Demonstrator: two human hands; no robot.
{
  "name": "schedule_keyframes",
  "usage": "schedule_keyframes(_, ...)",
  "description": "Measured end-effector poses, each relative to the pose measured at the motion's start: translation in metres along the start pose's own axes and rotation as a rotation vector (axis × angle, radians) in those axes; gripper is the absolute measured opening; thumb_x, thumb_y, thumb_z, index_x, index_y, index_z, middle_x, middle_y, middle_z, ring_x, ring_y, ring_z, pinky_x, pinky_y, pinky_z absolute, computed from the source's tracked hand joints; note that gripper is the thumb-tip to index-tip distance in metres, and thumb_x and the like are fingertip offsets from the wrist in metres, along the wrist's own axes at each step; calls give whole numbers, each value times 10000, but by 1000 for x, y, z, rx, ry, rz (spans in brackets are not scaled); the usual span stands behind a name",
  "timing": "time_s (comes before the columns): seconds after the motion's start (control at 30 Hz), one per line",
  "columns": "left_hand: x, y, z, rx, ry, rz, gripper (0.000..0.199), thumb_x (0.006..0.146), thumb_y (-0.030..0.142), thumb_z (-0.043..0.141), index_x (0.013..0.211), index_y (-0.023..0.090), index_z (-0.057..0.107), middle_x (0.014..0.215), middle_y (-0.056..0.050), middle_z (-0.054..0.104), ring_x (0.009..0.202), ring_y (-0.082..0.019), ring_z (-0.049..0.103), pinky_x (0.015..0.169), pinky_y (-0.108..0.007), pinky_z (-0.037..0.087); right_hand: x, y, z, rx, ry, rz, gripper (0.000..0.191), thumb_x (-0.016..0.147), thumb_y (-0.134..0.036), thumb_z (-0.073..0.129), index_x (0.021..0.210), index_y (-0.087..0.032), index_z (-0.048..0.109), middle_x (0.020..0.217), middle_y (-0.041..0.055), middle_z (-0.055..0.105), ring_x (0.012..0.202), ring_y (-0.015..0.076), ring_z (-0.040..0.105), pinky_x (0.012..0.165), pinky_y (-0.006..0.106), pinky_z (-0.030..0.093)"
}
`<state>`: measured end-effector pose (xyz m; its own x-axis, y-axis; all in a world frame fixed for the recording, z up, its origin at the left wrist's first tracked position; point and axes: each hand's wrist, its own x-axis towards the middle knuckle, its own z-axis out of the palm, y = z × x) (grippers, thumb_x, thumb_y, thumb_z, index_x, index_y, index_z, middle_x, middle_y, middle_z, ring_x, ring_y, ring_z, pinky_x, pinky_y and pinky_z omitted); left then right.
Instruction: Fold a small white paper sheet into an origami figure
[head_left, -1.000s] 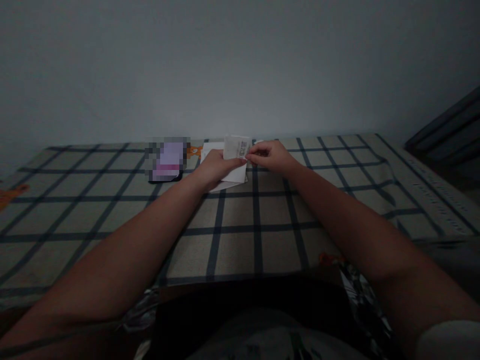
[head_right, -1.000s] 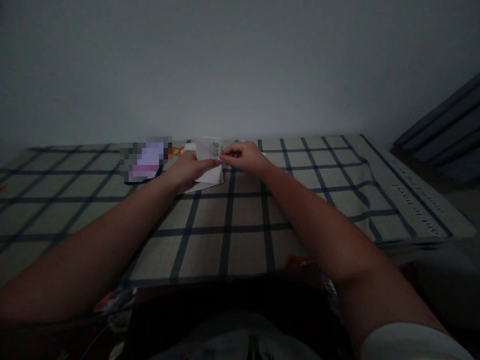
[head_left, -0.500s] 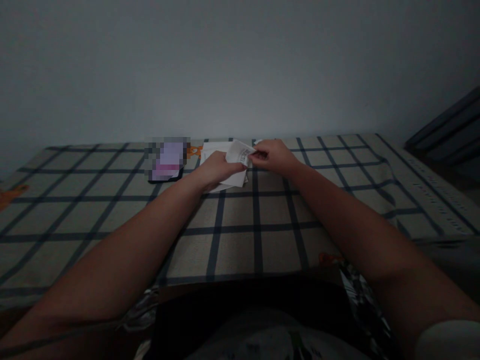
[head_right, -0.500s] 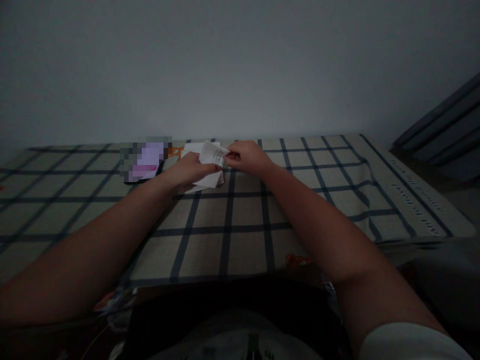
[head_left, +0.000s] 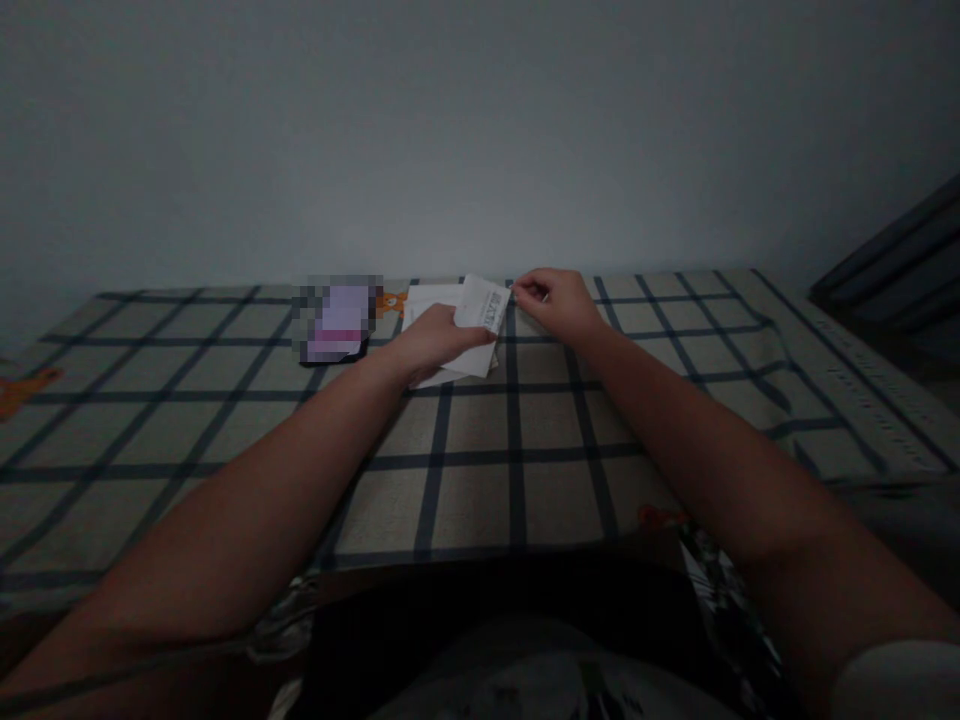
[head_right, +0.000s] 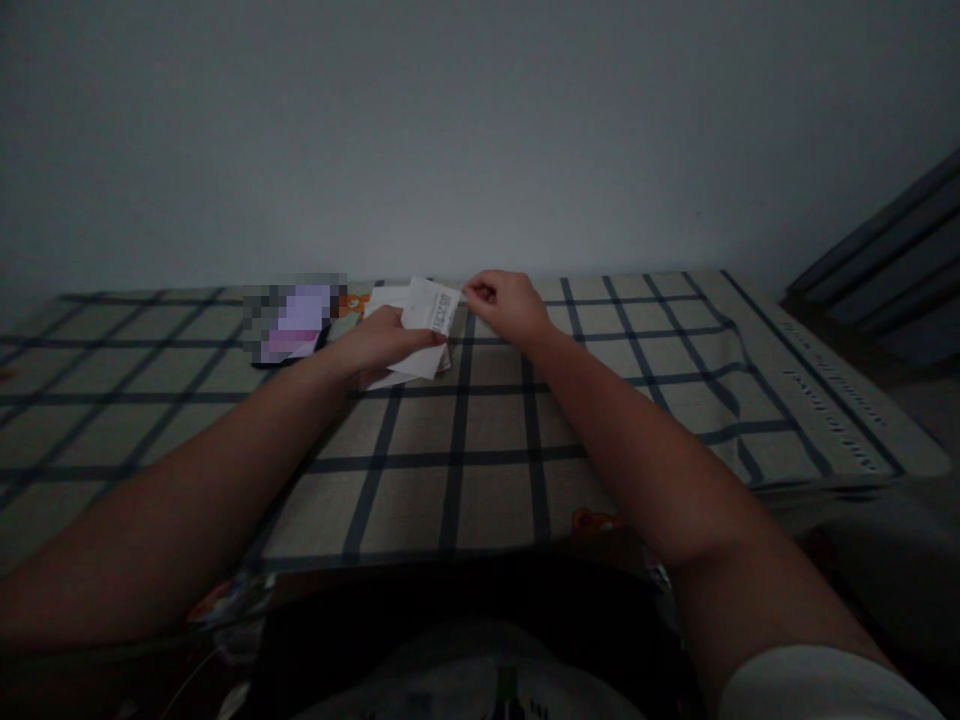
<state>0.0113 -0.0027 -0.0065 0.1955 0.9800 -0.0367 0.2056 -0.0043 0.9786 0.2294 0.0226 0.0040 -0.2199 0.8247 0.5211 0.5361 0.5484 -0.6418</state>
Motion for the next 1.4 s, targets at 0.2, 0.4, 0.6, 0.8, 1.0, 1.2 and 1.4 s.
schedule_keyframes(0.2,0,-3,6,-292,52,98,426,663,348,901,1013,139,779,1029,-147,807,859,-264,769,841,-438,628,-2,-4,5,280,-220,152,288,955,-392,604,841,-154,718,679,29,670,627,127,603,627,259,486)
schedule_keyframes(0.4,1,0,8,-416,34,82,394,689,317,888,1011,134,755,1037,-146,804,900,-270,777,906,-451,630,-6,-16,12,281,-324,47,320,919,-435,620,752,-167,671,642,6,628,623,125,566,613,256,441)
schedule_keyframes(0.6,-1,3,11,-407,58,112,468,650,313,910,1044,134,732,1077,-149,798,945,-291,776,903,-463,633,-6,-15,13,330,-316,84,282,852,-423,690,759,-157,676,666,-5,615,632,116,538,606,249,414)
schedule_keyframes(0.8,-1,2,10,-401,78,168,472,670,364,917,1038,139,726,1102,-153,798,925,-274,775,879,-438,639,-7,-17,16,499,-306,187,202,891,-340,667,797,-161,679,643,-16,608,619,108,551,589,230,434)
schedule_keyframes(1.0,-2,1,14,-397,82,245,493,664,399,921,1035,143,721,1080,-141,798,943,-276,778,891,-438,631,-4,-19,16,577,-308,321,186,872,-307,725,781,-158,662,663,-15,623,605,97,554,581,218,454)
schedule_keyframes(1.2,3,-5,15,-319,203,337,464,670,465,907,956,142,738,1005,-121,804,903,-263,771,842,-389,625,-3,-21,12,564,-302,361,186,888,-288,708,759,-164,660,678,-1,643,607,97,564,565,209,466)
schedule_keyframes(1.4,3,-5,15,-316,225,368,430,696,487,889,941,170,733,988,-93,806,856,-219,758,811,-349,614,-3,-24,10,592,-344,398,169,883,-282,723,776,-161,673,705,12,668,621,97,584,580,205,491)
